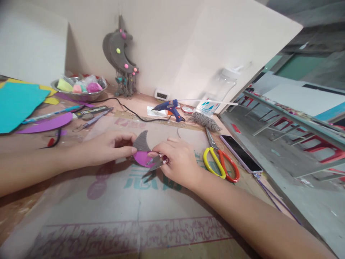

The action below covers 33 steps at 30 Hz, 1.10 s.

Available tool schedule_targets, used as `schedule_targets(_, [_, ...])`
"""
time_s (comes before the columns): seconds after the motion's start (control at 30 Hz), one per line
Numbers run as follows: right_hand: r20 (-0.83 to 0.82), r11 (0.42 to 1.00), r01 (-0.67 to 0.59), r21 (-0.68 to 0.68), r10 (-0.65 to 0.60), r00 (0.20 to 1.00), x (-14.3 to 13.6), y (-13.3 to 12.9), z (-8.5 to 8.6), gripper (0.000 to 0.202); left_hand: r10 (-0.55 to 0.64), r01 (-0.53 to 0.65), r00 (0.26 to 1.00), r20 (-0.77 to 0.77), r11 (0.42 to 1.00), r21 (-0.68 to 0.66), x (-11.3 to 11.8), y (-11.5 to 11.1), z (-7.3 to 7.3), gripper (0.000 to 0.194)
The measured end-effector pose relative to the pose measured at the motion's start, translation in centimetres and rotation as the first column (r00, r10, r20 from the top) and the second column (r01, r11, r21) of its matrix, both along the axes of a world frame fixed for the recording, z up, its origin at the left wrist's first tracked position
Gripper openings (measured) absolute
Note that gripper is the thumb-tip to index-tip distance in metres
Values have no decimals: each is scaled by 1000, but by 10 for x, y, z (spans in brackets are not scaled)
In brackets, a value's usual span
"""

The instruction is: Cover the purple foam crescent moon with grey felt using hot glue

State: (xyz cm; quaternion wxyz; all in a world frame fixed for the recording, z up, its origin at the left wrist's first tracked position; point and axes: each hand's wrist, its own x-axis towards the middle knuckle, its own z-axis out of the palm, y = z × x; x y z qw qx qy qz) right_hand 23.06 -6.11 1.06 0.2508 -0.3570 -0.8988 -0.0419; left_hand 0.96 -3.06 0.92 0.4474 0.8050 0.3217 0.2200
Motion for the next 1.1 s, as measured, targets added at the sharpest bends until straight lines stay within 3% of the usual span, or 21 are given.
schedule_targets(0.13, [16,999,25,29,-26,1000,-4,-3,0,16,41,-29,998,-49,973,228,0,-1,1,31])
schedule_targets(0.2, [28,998,25,49,-26,999,-5,-5,-1,16,73,-45,993,-92,959,278,0,-1,0,35])
schedule_targets(0.4, [0,999,20,25,-20,1000,-1,-2,-3,11,17,6,996,-90,968,251,1,-2,-1,15])
schedule_targets(0.53, [-16,999,33,-12,-33,999,0,-1,-3,8,11,-3,999,-36,976,217,1,-2,-1,19])
schedule_targets(0.73, [-43,998,24,-54,-26,999,-2,-2,-1,11,42,-34,999,-21,955,295,-2,-1,-1,34])
schedule_targets(1.1, [-91,991,-4,-133,-8,996,-4,-4,1,14,112,-112,994,11,975,194,-1,-4,5,24])
